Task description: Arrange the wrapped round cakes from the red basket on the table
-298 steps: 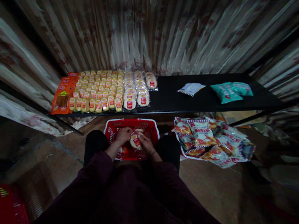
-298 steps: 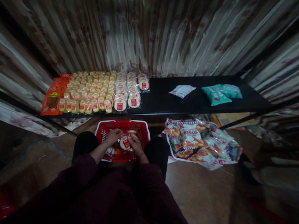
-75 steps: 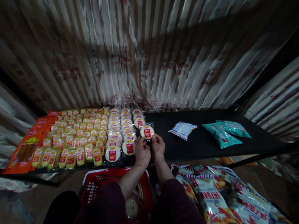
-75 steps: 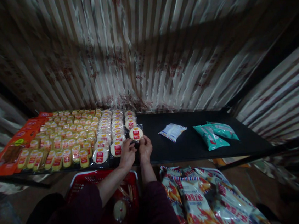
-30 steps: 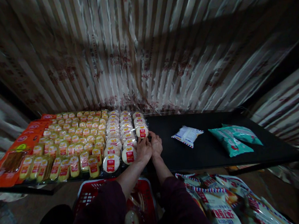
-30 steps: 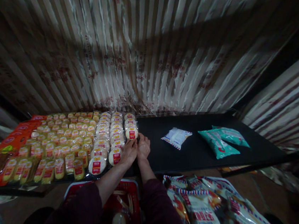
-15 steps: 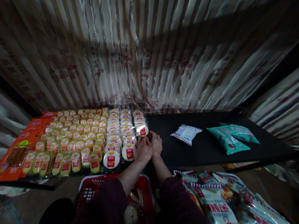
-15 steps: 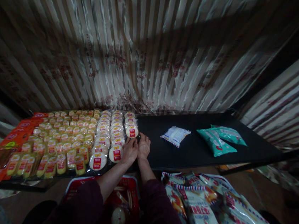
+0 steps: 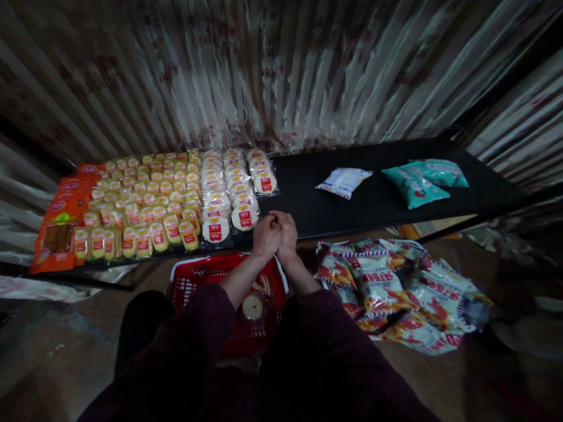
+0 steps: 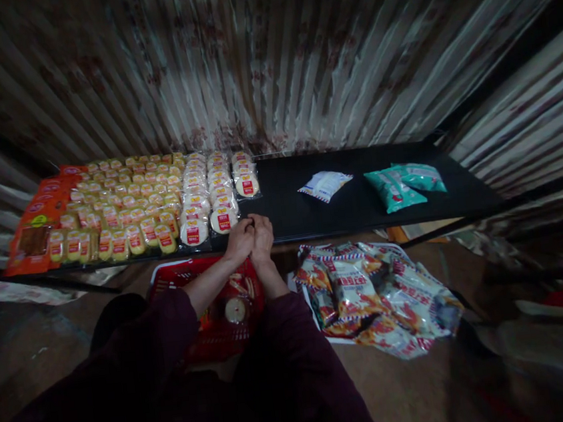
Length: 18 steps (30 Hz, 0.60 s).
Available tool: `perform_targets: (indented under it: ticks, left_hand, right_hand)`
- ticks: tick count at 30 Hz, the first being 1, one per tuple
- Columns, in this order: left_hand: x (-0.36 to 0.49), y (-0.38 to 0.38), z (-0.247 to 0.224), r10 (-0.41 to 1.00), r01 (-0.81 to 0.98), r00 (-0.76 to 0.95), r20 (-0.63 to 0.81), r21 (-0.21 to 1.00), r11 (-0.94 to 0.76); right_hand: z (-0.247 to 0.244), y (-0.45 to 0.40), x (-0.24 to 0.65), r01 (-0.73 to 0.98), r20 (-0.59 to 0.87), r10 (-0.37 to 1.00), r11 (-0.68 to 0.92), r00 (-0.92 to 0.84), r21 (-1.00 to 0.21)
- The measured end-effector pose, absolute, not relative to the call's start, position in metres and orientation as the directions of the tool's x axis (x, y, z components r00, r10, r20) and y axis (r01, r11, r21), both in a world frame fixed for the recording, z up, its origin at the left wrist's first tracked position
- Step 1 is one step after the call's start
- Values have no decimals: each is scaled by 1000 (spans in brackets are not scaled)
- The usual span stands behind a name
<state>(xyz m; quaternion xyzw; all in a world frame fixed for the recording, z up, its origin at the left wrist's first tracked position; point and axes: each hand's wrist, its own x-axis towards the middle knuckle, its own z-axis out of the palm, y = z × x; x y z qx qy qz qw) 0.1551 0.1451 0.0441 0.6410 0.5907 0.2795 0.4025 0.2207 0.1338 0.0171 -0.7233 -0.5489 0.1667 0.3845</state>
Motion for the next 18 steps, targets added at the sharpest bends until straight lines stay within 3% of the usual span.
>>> perform_targets:
  ticks: [9,13,18]
  left_hand:
    - [109,82,27,986,425,145,-86,905,17]
    - [86,54,2,958,500,135,-252,852,154]
    - [60,29,-41,816,621,54,-576,659,424]
  right_hand:
    - [15,61,178,611,213,922,-32,323,-791]
    - [-14,30,160,655,82,967,-100,241,-749]
    - [-61,9,148,823,-233,969,-201,86,-531]
